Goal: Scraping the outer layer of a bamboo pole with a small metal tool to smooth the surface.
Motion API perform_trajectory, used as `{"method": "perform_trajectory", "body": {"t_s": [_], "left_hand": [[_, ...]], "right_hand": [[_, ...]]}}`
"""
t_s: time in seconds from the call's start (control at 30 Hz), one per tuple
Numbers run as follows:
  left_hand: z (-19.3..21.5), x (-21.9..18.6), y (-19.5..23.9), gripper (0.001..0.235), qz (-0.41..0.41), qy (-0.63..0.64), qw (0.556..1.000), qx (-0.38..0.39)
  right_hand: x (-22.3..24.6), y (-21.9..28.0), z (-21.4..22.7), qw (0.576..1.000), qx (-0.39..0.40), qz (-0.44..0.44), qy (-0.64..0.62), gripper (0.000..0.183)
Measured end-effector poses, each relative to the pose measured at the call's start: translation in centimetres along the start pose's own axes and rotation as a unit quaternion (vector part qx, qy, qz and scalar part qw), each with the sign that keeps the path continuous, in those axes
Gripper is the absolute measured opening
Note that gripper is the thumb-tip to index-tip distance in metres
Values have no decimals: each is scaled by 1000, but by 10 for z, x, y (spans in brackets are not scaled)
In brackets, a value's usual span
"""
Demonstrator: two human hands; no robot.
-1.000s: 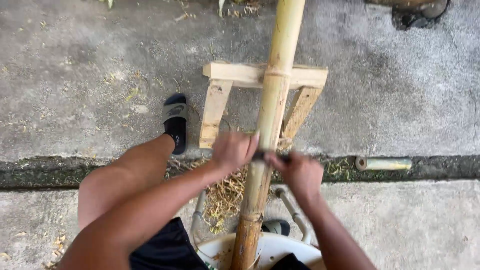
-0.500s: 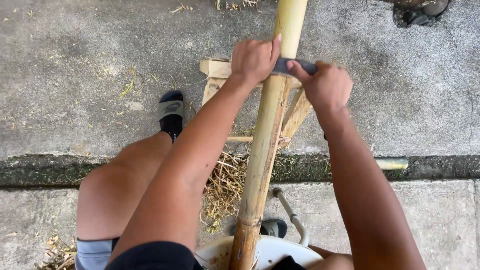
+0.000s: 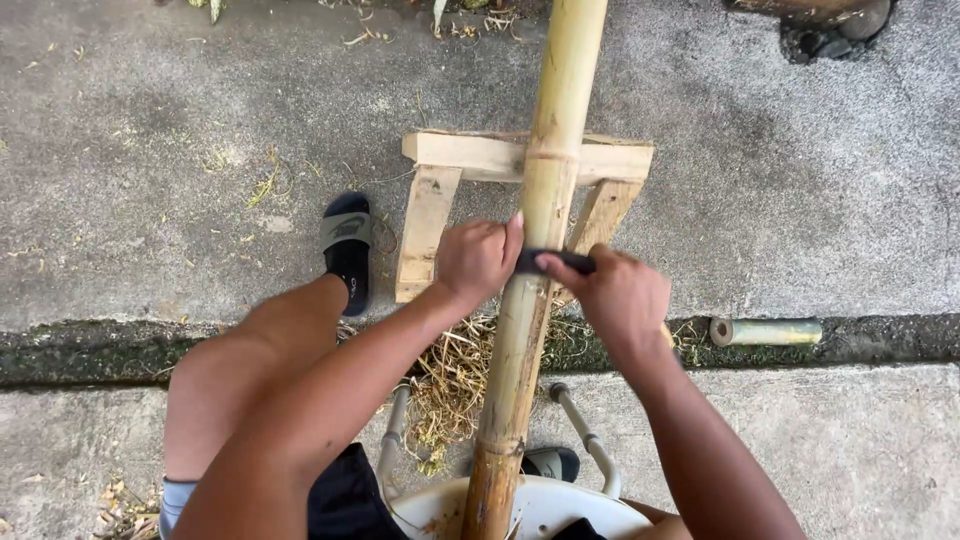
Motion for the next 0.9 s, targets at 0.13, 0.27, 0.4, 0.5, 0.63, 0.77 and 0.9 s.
{"method": "perform_trajectory", "body": {"t_s": [0.13,0.27,0.4,0.5,0.63,0.77,0.9], "left_hand": [[11,10,-78,60,-8,-50,998,-38],[22,12,-147,60,-18,-90,993,-71],[29,9,-162,58,12,-122,990,-76],[32,4,-160,57,-5,-135,988,-77],[29,-3,-152,57,-14,-168,985,-41],[23,-7,-129,57,-7,-164,986,-8],[11,-10,-94,61,2,-155,987,39]], "right_hand": [[-24,-53,25,998,-47,-21,-39,73],[-46,-100,68,976,-191,-11,-106,75],[-61,-116,60,965,-216,-13,-150,76],[-58,-110,49,957,-188,-29,-221,73],[-61,-106,33,938,-265,-2,-222,70],[-57,-96,19,943,-257,20,-211,69],[-52,-78,-16,963,-173,-5,-205,68]]}}
Point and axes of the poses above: each hand's wrist, its own y-axis away from the middle knuckle, its own z-axis out of the back of the hand, x = y × z, the point moved 9 cm from there along -y, towards the middle knuckle, and after that the axes turned 13 degrees about x, right-handed, at the moved point
